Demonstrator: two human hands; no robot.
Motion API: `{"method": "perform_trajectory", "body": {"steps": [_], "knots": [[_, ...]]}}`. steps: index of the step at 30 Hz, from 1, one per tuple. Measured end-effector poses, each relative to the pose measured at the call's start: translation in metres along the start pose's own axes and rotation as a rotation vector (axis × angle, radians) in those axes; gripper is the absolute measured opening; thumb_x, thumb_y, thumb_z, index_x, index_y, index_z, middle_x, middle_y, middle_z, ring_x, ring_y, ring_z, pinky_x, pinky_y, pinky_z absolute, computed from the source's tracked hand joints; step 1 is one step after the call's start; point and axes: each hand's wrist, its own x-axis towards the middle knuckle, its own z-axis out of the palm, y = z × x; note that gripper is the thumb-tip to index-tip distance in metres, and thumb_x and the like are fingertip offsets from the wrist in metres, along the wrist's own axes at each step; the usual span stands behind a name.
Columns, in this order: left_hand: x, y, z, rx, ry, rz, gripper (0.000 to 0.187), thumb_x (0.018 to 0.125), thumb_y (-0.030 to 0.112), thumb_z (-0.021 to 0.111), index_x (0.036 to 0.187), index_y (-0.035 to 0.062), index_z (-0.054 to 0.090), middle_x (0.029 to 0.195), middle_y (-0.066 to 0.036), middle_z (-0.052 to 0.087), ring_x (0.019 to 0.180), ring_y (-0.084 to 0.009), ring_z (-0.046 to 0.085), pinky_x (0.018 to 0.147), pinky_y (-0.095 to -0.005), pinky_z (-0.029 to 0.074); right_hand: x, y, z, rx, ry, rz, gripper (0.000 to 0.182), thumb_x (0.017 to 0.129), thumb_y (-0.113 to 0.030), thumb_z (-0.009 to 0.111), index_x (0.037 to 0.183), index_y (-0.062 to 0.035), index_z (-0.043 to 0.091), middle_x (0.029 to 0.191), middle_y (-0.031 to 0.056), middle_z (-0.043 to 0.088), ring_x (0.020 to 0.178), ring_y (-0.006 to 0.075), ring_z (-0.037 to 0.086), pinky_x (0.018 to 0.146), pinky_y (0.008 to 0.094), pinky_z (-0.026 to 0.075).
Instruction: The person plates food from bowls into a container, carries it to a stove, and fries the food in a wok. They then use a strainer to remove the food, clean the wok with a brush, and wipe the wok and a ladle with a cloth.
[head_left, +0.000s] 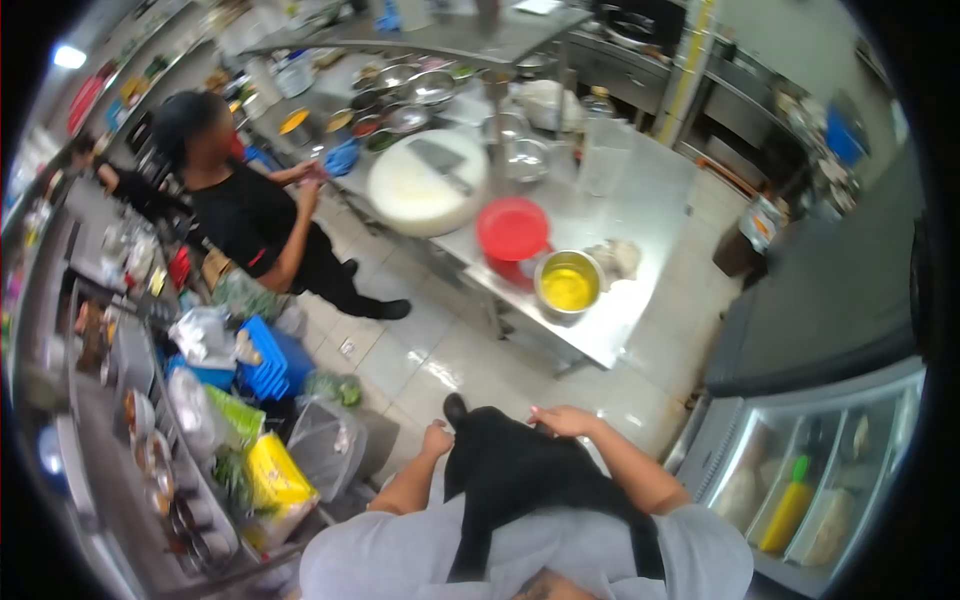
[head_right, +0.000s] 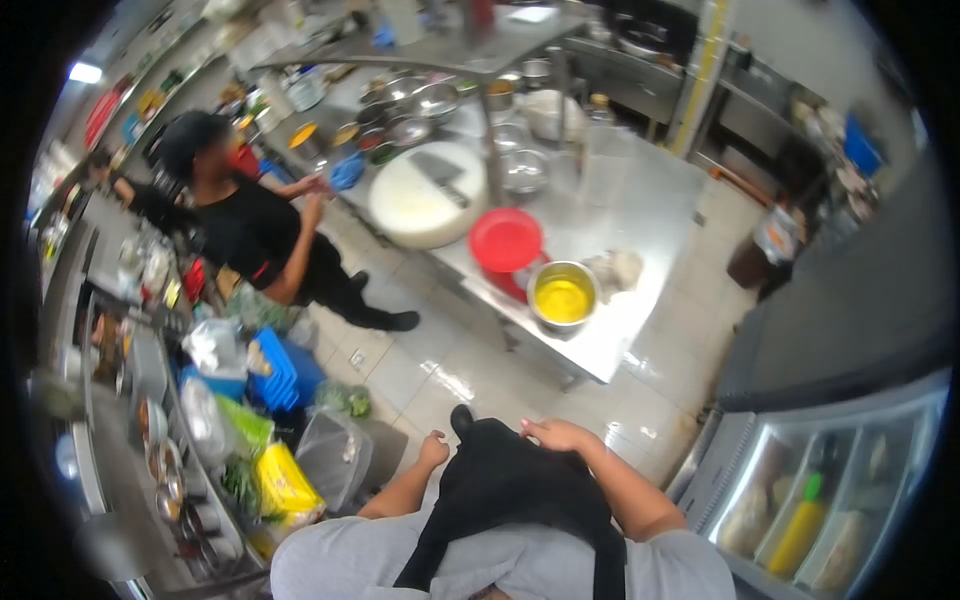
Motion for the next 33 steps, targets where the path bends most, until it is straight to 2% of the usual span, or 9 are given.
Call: {"method": "perform_trajectory", "body": {"steps": [1, 7, 10, 17, 23, 24, 25, 28, 33], "knots": [[-0.003, 0.018, 0.023, 0.108, 0.14, 0.291, 0.038, 0.088, 0.024, 0.071, 0.116, -0.0017, 0.067, 0.106, -0.022, 0.072, 0.092, -0.0391, 0.071, 0.084, -0.043, 0.056, -0.019, 0.028, -0.007, 0.023, 0.025, 0.012, 0.078, 0.102, -0.073, 0.024, 0.139, -0.0177, 0.064, 0.129, 0.0141, 0.069, 0.098, 0.0266, 0.07, 0.091, 0.0403, 0.054], [-0.099, 0.259, 0.033, -0.097, -0.247, 0.716, 0.03, 0.103, 0.028, 0.055, 0.114, 0.0038, 0.068, 0.096, -0.02, 0.073, 0.086, -0.0371, 0.072, 0.079, -0.0409, 0.056, -0.095, 0.146, -0.08, -0.082, -0.035, 0.193, 0.081, 0.101, -0.074, 0.029, 0.139, -0.0132, 0.065, 0.14, 0.016, 0.063, 0.116, 0.0316, 0.066, 0.108, 0.0417, 0.045], [-0.102, 0.325, 0.07, -0.102, -0.433, 0.872, 0.032, 0.106, 0.033, 0.053, 0.113, 0.0056, 0.068, 0.086, -0.017, 0.072, 0.085, -0.0354, 0.071, 0.078, -0.0416, 0.055, -0.122, 0.172, -0.16, -0.254, 0.202, 0.165, 0.084, 0.1, -0.076, 0.031, 0.137, -0.008, 0.065, 0.14, 0.0195, 0.063, 0.129, 0.0371, 0.059, 0.113, 0.0433, 0.041], [-0.105, 0.508, 0.15, -0.396, -0.546, 0.829, 0.03, 0.097, 0.005, 0.05, 0.124, 0.0064, 0.062, 0.089, -0.015, 0.066, 0.081, -0.0297, 0.068, 0.078, -0.0399, 0.053, -0.145, 0.232, -0.377, -0.072, 0.328, 0.124, 0.084, 0.1, -0.074, 0.032, 0.135, -0.0051, 0.066, 0.13, 0.0204, 0.068, 0.109, 0.0288, 0.07, 0.099, 0.0429, 0.051], [-0.04, 0.654, 0.224, -0.332, -0.379, 0.947, 0.033, 0.095, 0.009, 0.057, 0.128, 0.0068, 0.063, 0.106, -0.016, 0.069, 0.09, -0.027, 0.068, 0.083, -0.0375, 0.055, -0.139, 0.47, -0.476, 0.099, 0.682, 0.03, 0.041, 0.098, -0.019, 0.049, 0.132, -0.0081, 0.068, 0.105, 0.0128, 0.075, 0.087, 0.0233, 0.071, 0.079, 0.0405, 0.057], [-0.031, 0.687, 0.222, -0.226, -0.35, 0.895, 0.031, 0.096, 0.015, 0.06, 0.126, 0.0054, 0.064, 0.11, -0.017, 0.07, 0.09, -0.0303, 0.068, 0.084, -0.0394, 0.055, -0.146, 0.514, -0.482, -0.159, 0.368, 0.208, 0.039, 0.097, -0.018, 0.05, 0.129, -0.0119, 0.07, 0.103, 0.0142, 0.075, 0.083, 0.0249, 0.071, 0.072, 0.0429, 0.058], [-0.022, 0.719, 0.22, -0.232, -0.34, 0.892, 0.031, 0.096, 0.015, 0.06, 0.126, 0.0054, 0.064, 0.11, -0.017, 0.07, 0.09, -0.0303, 0.068, 0.084, -0.0394, 0.055, -0.142, 0.587, -0.473, 0.134, 0.105, 0.42, 0.037, 0.094, -0.013, 0.052, 0.125, -0.0128, 0.073, 0.106, 0.0135, 0.075, 0.082, 0.0267, 0.074, 0.068, 0.043, 0.06], [0.017, 0.804, 0.226, -0.182, -0.3, 0.843, 0.036, 0.097, 0.022, 0.059, 0.126, 0.0011, 0.063, 0.122, -0.023, 0.067, 0.111, -0.0381, 0.065, 0.096, -0.0446, 0.052, -0.209, 0.594, -0.447, 0.416, 0.069, 0.911, 0.035, 0.104, -0.039, 0.05, 0.114, -0.0157, 0.075, 0.103, 0.0123, 0.073, 0.088, 0.0278, 0.073, 0.07, 0.0445, 0.059], [0.083, 0.933, 0.238, 0.083, -0.133, 0.976, 0.044, 0.095, 0.03, 0.064, 0.126, -0.0009, 0.062, 0.124, -0.024, 0.065, 0.11, -0.0396, 0.065, 0.097, -0.0463, 0.051, -0.266, 0.623, -0.45, 1.021, 0.349, 0.829, 0.036, 0.097, -0.045, 0.062, 0.099, -0.0109, 0.072, 0.083, 0.0113, 0.07, 0.077, 0.0308, 0.07, 0.068, 0.0463, 0.058]]}}
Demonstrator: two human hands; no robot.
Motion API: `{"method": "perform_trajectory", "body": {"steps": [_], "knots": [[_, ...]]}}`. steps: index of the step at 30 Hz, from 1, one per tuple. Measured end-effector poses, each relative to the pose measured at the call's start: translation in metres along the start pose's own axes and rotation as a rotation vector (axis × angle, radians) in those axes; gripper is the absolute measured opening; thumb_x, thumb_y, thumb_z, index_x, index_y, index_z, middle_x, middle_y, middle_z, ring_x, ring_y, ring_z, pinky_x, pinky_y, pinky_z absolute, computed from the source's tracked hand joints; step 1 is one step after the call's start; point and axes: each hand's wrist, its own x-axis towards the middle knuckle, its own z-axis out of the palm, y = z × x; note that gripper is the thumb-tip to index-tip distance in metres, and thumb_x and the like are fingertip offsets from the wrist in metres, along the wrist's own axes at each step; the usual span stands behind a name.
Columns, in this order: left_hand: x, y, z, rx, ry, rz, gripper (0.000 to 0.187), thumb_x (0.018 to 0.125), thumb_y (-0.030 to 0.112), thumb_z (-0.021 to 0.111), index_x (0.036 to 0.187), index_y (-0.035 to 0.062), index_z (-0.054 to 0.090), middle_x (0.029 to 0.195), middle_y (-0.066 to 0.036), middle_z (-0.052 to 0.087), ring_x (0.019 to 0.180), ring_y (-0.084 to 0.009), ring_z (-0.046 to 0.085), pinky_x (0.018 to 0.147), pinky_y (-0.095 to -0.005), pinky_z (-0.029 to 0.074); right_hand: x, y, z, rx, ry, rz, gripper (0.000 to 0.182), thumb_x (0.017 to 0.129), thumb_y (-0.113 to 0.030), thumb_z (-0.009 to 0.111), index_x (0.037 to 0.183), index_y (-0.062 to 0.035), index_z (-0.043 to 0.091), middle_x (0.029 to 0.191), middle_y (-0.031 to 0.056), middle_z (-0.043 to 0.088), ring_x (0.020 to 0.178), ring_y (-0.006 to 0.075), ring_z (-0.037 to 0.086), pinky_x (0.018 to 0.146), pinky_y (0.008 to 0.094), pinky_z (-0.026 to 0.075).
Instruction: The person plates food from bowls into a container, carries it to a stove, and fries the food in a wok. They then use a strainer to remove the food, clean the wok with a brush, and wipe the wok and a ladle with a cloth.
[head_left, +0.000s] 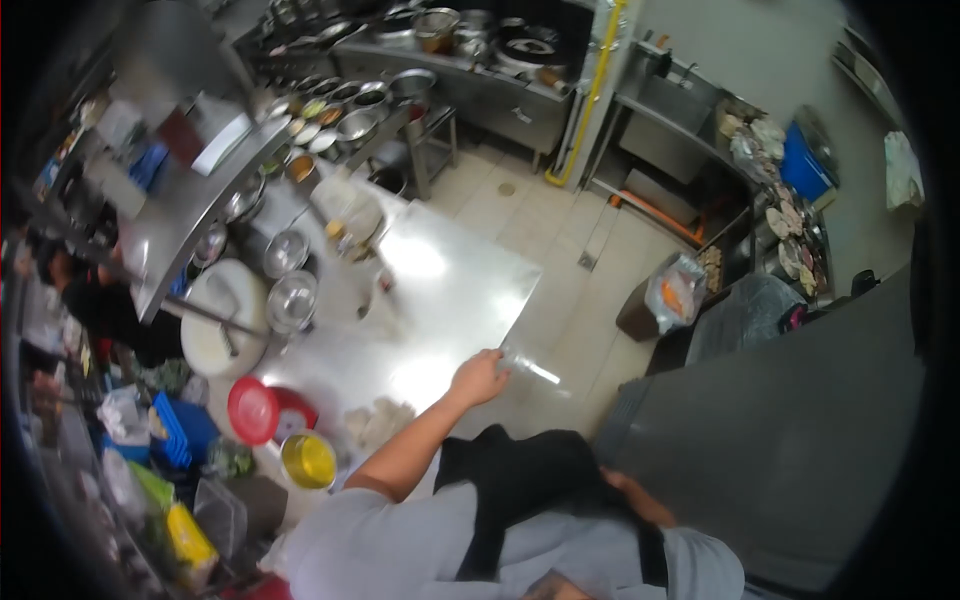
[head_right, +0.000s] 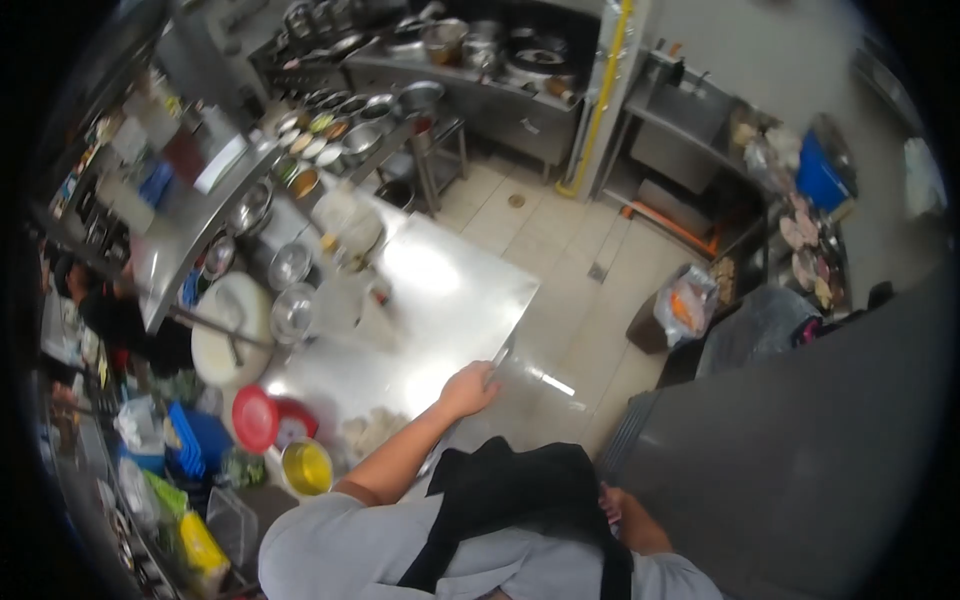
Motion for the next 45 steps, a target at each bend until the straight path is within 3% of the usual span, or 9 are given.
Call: {"method": "perform_trajectory", "body": {"steps": [9, 15, 17, 19, 26, 31, 38, 40, 45], "knots": [[0.217, 0.006, 0.038, 0.362, -0.138, -0.626, 0.078, 0.091, 0.061, 0.062, 0.126, -0.0086, 0.059, 0.126, -0.028, 0.064, 0.122, -0.0435, 0.058, 0.102, -0.0484, 0.049, 0.137, -0.181, -0.182, -0.01, 0.023, -0.132, 0.04, 0.103, -0.043, 0.052, 0.105, -0.0074, 0.071, 0.087, 0.012, 0.07, 0.082, 0.0324, 0.071, 0.071, 0.0473, 0.058], [0.277, 0.03, 0.034, 0.436, -0.386, -0.83, 0.081, 0.088, 0.073, 0.057, 0.118, -0.0005, 0.073, 0.121, -0.028, 0.068, 0.121, -0.0456, 0.06, 0.104, -0.0525, 0.047, 0.186, -0.506, -0.307, -0.342, 0.122, -0.437, 0.044, 0.103, -0.037, 0.05, 0.104, 0.0031, 0.067, 0.089, 0.0179, 0.073, 0.073, 0.032, 0.074, 0.063, 0.0499, 0.06], [0.288, 0.014, 0.031, 0.323, -0.369, -0.885, 0.082, 0.088, 0.074, 0.056, 0.119, 0.0006, 0.073, 0.12, -0.026, 0.069, 0.119, -0.0446, 0.062, 0.103, -0.0529, 0.047, 0.266, -0.628, -0.368, -1.275, -0.003, -0.83, 0.031, 0.102, -0.03, 0.051, 0.097, -0.0027, 0.064, 0.081, 0.0152, 0.069, 0.069, 0.0291, 0.073, 0.051, 0.0437, 0.056], [0.298, 0.011, 0.025, 0.315, -0.414, -0.926, 0.082, 0.089, 0.077, 0.051, 0.123, 0.0057, 0.073, 0.122, -0.019, 0.072, 0.113, -0.0388, 0.069, 0.101, -0.0511, 0.05, 0.159, -0.732, -0.341, -0.639, 0.164, -0.536, 0.039, 0.101, -0.031, 0.052, 0.115, 0.0026, 0.065, 0.089, 0.0187, 0.072, 0.067, 0.0304, 0.07, 0.058, 0.044, 0.057], [0.388, -0.023, -0.033, 0.055, -0.258, -1.195, 0.08, 0.092, 0.073, 0.053, 0.119, 0.0, 0.071, 0.123, -0.018, 0.072, 0.115, -0.0345, 0.069, 0.096, -0.0449, 0.055, 0.085, -0.972, -0.282, -0.582, 0.095, -0.748, 0.035, 0.101, -0.025, 0.053, 0.124, -0.0018, 0.065, 0.106, 0.0149, 0.071, 0.073, 0.0237, 0.069, 0.059, 0.0353, 0.056], [0.521, -0.102, -0.053, -0.239, 0.093, -0.894, 0.051, 0.104, 0.04, 0.049, 0.115, -0.0053, 0.068, 0.084, -0.027, 0.071, 0.09, -0.0416, 0.072, 0.086, -0.0499, 0.054, 0.079, -1.032, -0.268, -0.86, -0.02, -0.587, 0.037, 0.102, -0.022, 0.051, 0.13, -0.0017, 0.064, 0.107, 0.0149, 0.072, 0.08, 0.0245, 0.073, 0.063, 0.0361, 0.059], [0.661, -0.238, -0.028, -0.215, 0.495, -0.562, 0.031, 0.093, 0.014, 0.051, 0.116, -0.0012, 0.066, 0.101, -0.026, 0.072, 0.095, -0.0356, 0.072, 0.091, -0.0432, 0.055, 0.12, -1.112, -0.28, -0.901, 0.038, -0.397, 0.039, 0.101, -0.025, 0.055, 0.128, 0.0013, 0.064, 0.113, 0.0186, 0.071, 0.082, 0.0302, 0.074, 0.064, 0.0394, 0.06], [0.674, -0.281, -0.017, -0.307, 0.199, -0.854, 0.04, 0.091, 0.02, 0.054, 0.126, 0.001, 0.061, 0.119, -0.026, 0.069, 0.117, -0.0372, 0.064, 0.099, -0.0439, 0.05, 0.126, -1.138, -0.264, -0.93, 0.054, -0.346, 0.038, 0.099, -0.024, 0.056, 0.126, 0.0021, 0.065, 0.112, 0.0197, 0.071, 0.084, 0.0309, 0.074, 0.064, 0.041, 0.06], [0.7, -0.358, -0.012, -0.659, 0.259, -1.256, 0.039, 0.09, 0.026, 0.05, 0.109, -0.0013, 0.07, 0.084, -0.02, 0.074, 0.075, -0.0326, 0.072, 0.079, -0.0455, 0.056, 0.172, -1.243, -0.22, -1.03, -0.088, -0.377, 0.034, 0.098, -0.024, 0.057, 0.118, 0.0004, 0.068, 0.101, 0.0148, 0.07, 0.079, 0.0245, 0.069, 0.066, 0.0402, 0.058]]}}
